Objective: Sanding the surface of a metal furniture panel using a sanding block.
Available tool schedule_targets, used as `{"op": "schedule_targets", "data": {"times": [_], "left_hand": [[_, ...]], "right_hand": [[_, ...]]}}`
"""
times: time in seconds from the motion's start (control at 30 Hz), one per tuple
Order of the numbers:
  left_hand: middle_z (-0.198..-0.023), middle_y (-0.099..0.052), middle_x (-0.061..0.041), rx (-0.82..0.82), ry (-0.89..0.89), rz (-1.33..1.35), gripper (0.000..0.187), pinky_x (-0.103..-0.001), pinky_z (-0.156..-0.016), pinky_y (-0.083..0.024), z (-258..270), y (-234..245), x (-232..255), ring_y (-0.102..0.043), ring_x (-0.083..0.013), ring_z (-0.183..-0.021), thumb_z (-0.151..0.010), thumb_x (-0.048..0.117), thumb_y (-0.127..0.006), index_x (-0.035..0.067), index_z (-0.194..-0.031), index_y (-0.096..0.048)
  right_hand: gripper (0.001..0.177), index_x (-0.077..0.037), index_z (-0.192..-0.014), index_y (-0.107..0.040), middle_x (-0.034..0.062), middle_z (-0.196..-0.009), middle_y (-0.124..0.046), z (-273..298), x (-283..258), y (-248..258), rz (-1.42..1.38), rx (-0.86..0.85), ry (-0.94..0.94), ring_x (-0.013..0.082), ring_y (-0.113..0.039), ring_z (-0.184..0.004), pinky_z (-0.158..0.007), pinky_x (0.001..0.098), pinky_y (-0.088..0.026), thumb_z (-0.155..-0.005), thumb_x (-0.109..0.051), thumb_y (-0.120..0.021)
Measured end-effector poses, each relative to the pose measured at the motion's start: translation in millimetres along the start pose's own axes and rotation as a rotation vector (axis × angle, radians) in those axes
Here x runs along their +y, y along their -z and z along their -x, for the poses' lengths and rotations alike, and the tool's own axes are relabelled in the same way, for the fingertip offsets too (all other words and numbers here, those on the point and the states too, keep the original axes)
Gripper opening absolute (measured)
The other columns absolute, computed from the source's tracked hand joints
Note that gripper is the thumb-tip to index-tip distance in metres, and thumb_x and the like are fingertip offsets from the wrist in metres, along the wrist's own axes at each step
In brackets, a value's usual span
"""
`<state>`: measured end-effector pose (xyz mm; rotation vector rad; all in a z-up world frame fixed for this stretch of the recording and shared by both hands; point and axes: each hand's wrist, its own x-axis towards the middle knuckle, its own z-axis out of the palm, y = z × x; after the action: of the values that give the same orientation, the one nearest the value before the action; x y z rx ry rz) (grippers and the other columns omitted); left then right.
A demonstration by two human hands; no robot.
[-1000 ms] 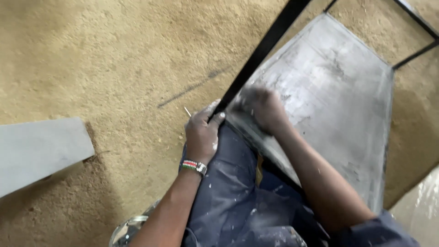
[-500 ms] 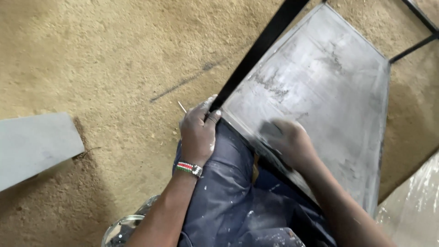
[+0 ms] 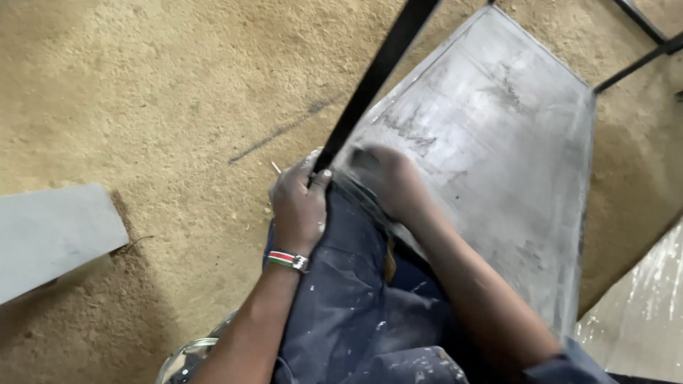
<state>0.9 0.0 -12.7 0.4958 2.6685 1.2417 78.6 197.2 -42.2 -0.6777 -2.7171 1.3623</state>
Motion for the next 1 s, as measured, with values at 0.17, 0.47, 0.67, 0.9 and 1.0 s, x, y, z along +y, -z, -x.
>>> {"op": "schedule_targets", "data": {"times": [0.17,0.47,0.67,0.9,1.0], "left_hand": [[-0.134,-0.089,-0.010,-0.008,0.053,-0.004,0.039,-0.058,-0.120,-0.056,10,8,5,-0.080,-0.0376,-0.132,-0.111,0.035,-0.080,0.020,-0.147,-0.085],[-0.129,-0.089,-0.018,0.045,0.095,0.322,0.033,-0.049,-0.109,-0.070,7,9,16,-0.085,-0.0365,-0.127,-0.107,0.018,-0.083,0.013,-0.138,-0.090],[-0.132,-0.083,-0.027,0.199,0.085,0.600,0.029,-0.037,-0.093,-0.076,3,0,3,-0.085,-0.0291,-0.117,-0.118,-0.001,-0.062,-0.010,-0.136,-0.082],[-0.122,-0.085,-0.017,0.173,0.093,0.511,0.027,-0.035,-0.090,-0.075,2,-2,3,-0.086,-0.0246,-0.113,-0.119,0.005,-0.063,-0.003,-0.134,-0.084],[-0.114,-0.086,-0.015,0.176,0.128,0.526,0.027,-0.036,-0.089,-0.074,-1,-1,0,-0.084,-0.0227,-0.109,-0.117,0.007,-0.065,0.000,-0.132,-0.086]], "right_hand": [[0.051,-0.035,-0.152,-0.082,0.0058,-0.138,-0.088,-3,34,16,0.086,0.080,-0.215,0.0383,-0.077,-0.142,-0.119,0.0603,-0.060,-0.102,-0.042,-0.081],[0.023,-0.026,-0.118,-0.090,0.0088,-0.117,-0.081,4,-1,24,0.221,0.395,0.557,0.0446,-0.077,-0.113,-0.096,0.0572,-0.062,-0.096,-0.023,-0.084],[0.016,-0.018,-0.092,-0.087,0.0155,-0.100,-0.086,48,-22,-1,0.284,0.381,0.878,0.0462,-0.082,-0.099,-0.088,0.0626,-0.066,-0.095,-0.014,-0.071],[0.027,-0.022,-0.118,-0.096,0.0225,-0.125,-0.079,9,-23,6,0.116,0.262,0.704,0.0587,-0.075,-0.113,-0.092,0.0683,-0.065,-0.091,-0.020,-0.091],[0.013,-0.021,-0.106,-0.088,0.0163,-0.116,-0.075,54,-32,12,0.246,0.181,0.766,0.0563,-0.071,-0.116,-0.085,0.0664,-0.063,-0.101,-0.025,-0.076]]}}
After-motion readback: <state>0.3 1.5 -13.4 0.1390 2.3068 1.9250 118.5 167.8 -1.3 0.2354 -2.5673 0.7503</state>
